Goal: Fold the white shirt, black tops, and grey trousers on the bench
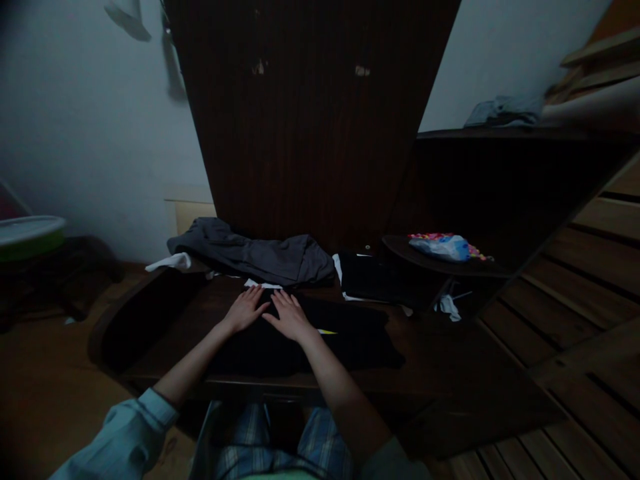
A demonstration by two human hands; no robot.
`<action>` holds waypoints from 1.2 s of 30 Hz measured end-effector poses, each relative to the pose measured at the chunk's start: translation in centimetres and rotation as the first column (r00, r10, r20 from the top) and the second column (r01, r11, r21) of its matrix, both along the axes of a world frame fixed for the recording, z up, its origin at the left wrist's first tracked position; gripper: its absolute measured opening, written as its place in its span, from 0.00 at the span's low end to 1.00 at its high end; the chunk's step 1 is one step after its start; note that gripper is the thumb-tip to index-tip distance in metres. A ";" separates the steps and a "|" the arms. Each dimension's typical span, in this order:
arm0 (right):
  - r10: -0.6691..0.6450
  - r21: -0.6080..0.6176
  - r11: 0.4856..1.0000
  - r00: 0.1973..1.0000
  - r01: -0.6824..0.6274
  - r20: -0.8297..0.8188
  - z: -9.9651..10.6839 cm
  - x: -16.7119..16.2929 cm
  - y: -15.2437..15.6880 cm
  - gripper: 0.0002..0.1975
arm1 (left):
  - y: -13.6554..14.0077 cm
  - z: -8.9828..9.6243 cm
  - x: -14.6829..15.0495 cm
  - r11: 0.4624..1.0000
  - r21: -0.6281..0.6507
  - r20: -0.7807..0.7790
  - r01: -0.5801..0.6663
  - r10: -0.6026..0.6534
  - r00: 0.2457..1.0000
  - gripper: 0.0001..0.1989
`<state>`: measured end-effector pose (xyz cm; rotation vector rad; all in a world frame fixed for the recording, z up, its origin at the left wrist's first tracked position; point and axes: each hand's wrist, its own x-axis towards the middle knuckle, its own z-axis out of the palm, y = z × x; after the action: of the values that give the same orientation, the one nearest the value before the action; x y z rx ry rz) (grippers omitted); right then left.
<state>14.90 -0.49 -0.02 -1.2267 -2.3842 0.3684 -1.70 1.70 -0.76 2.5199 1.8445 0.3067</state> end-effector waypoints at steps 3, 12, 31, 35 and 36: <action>-0.027 -0.076 0.997 0.997 0.033 0.075 0.1 -0.1 0.0 0.31 | 0.1 -0.1 0.0 1.000 0.007 0.006 -0.020 0.020 1.000 0.30; -0.030 -0.114 0.993 0.993 0.043 0.110 0.2 -0.2 0.2 0.32 | -0.3 0.1 0.1 0.999 0.004 0.026 -0.039 0.038 0.999 0.30; -0.249 -0.134 0.952 0.951 0.276 0.184 0.4 0.3 -1.0 0.37 | -0.7 0.5 0.0 0.987 -0.025 0.061 0.156 -0.154 0.986 0.32; -0.324 -0.087 0.935 0.929 0.343 0.178 0.1 1.5 -2.2 0.33 | -1.0 0.6 0.0 0.987 -0.022 0.080 0.162 -0.160 0.984 0.33; -0.342 -0.074 0.930 0.922 0.360 0.181 0.0 1.9 -2.6 0.32 | -1.1 0.7 0.0 0.985 -0.015 0.085 0.170 -0.168 0.982 0.33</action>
<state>16.84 -3.10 -0.03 -1.7614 -2.2335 0.2904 -1.70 0.61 -0.09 2.5836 1.5840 0.3793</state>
